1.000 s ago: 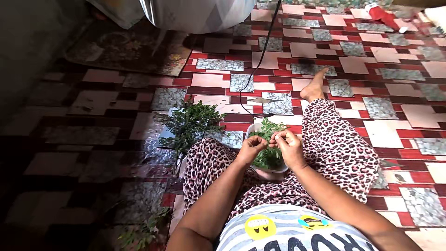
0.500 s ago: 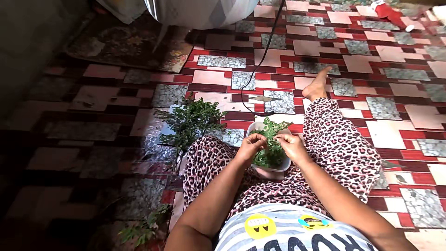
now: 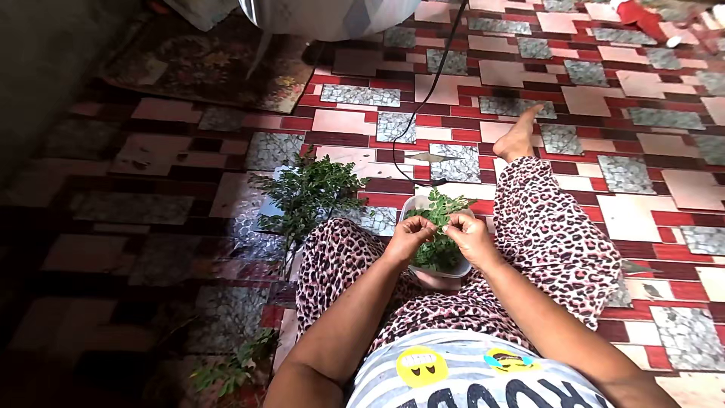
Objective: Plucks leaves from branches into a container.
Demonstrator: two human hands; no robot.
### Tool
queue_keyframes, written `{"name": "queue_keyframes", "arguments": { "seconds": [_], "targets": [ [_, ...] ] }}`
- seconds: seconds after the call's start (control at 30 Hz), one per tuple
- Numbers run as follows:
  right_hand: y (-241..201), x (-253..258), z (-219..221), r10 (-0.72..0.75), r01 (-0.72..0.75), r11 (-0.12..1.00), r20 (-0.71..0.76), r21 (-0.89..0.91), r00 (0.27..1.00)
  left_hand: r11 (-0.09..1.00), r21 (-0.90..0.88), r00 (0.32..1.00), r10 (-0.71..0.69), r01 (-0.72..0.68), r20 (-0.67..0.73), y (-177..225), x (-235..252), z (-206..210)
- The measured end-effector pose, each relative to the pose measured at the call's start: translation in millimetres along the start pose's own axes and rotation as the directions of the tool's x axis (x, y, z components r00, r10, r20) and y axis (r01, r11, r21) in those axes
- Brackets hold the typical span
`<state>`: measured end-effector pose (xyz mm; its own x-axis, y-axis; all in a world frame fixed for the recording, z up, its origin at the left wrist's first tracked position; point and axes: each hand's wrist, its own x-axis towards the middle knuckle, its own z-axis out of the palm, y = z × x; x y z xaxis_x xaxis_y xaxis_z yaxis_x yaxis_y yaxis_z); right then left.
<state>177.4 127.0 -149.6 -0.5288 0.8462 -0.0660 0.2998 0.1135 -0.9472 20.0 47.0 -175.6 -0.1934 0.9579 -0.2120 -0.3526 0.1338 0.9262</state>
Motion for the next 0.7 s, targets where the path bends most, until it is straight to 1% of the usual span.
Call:
{"name": "queue_keyframes", "arguments": {
  "seconds": [0.07,0.2,0.33,0.4,0.5,0.57,0.7],
  "targets": [
    [1,-1,1,-0.008,0.007,1.000,-0.023,-0.020,1.000,0.999,0.033,1.000,0.018,-0.018,0.012,-2,0,0],
    [5,0,-3,0.025,-0.025,1.000,-0.048,0.017,0.999,0.999,0.041,1.000,0.015,-0.015,-0.015,-1,-1,0],
    [0,0,-11,0.099,-0.099,0.995,0.045,-0.002,0.994,0.999,0.034,1.000,0.018,-0.017,-0.022,2,-2,-3],
    [-3,-1,-10,0.140,-0.146,0.987,0.088,0.061,0.986,1.000,0.021,1.000,0.021,-0.021,-0.019,0,-1,-3],
    [-5,-1,-4,0.162,-0.172,0.972,0.077,0.158,0.984,0.999,0.022,1.000,0.024,-0.024,-0.011,-2,0,-2],
    [-4,0,-2,0.151,-0.156,0.977,0.045,0.148,0.988,0.999,0.033,1.000,0.028,-0.028,-0.003,-2,1,-2],
    [-2,1,-8,0.112,-0.113,0.993,0.049,0.032,0.993,0.998,0.064,1.000,0.017,-0.017,-0.011,-1,-1,-2]
  ]
}}
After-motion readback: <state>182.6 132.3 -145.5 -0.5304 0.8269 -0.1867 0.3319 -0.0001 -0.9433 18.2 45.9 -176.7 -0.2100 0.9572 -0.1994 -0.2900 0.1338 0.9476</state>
